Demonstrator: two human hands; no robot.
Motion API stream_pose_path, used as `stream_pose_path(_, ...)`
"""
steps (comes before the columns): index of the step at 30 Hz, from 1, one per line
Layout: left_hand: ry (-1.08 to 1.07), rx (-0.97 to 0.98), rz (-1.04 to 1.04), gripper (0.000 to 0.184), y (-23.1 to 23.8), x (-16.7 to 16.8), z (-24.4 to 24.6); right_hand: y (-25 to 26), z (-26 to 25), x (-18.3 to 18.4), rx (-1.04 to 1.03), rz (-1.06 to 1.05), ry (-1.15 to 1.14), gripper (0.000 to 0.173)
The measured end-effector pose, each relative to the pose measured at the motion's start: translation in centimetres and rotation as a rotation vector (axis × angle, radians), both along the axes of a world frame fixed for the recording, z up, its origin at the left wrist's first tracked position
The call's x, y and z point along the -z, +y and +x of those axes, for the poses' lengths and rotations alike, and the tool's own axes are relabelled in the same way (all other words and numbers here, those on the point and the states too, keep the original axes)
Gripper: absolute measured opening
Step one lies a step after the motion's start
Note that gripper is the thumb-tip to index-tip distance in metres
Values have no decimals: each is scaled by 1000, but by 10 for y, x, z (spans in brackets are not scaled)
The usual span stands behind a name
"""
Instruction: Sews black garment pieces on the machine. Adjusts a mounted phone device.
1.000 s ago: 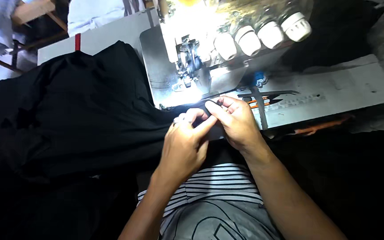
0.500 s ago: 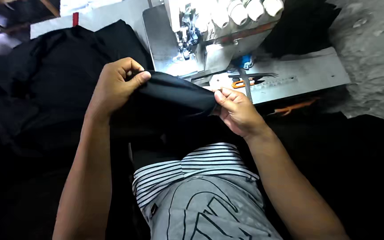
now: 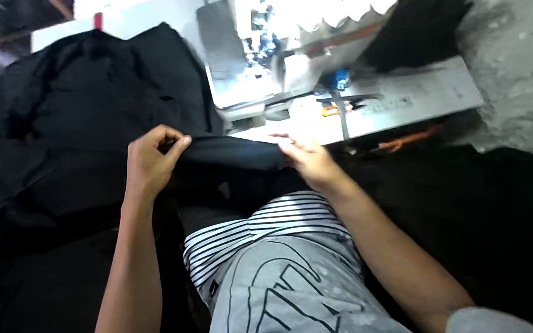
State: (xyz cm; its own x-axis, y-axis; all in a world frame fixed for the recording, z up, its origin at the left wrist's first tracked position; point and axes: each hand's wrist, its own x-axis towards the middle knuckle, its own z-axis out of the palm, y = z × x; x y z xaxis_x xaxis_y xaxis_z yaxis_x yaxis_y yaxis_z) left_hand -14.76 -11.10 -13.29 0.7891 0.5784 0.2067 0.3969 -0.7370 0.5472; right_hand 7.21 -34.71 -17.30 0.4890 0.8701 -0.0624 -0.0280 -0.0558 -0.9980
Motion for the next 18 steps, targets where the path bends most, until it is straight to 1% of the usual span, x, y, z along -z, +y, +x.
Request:
stream_pose_path(2,75,-22,121,32,-15,33,1,-1,-22,26,183,-121,-439,25)
stream_pose_path(3,41,-51,171,35,-27,38,10,-2,-26,35,247,-157,-574,24)
stream_pose_path(4,-34,-90,202,35,-43,34,19,-4,-27,40,294,-147,-630,25)
stream_pose_path(5,-110,-105,215,33,-63,24,30,-11,-28,43,323,-132,-619,27)
stream_pose_path(6,-161,-62,204,29,-84,14,47,-22,-26,46,343,-117,-587,28)
stream_pose_path(7,-192,36,168,24,-103,6,70,-35,-21,49,361,-108,-562,26)
stream_pose_path(8,-203,177,108,21,-118,5,97,-48,-16,52,379,-128,-548,23)
stream_pose_path(9,-180,330,42,23,-129,8,127,-62,-10,55,399,-170,-560,18)
stream_pose_path(10,-119,464,-9,32,-136,16,156,-75,-5,58,408,-228,-582,16)
stream_pose_path(11,-37,565,-41,47,-141,26,183,-87,-2,59,387,-296,-603,15)
stream_pose_path(12,45,621,-29,63,-146,36,204,-98,1,59,347,-361,-623,16)
stream_pose_path(13,113,633,28,76,-152,47,216,-107,3,56,308,-412,-643,18)
stream_pose_path(14,150,618,89,79,-159,56,221,-114,6,52,278,-445,-653,20)
stream_pose_path(15,140,585,128,72,-164,63,220,-118,10,46,259,-454,-656,22)
stream_pose_path(17,41,484,174,47,-170,71,212,-122,18,33,254,-427,-614,25)
stream_pose_path(18,4,448,188,35,-173,74,208,-122,22,24,251,-400,-569,23)
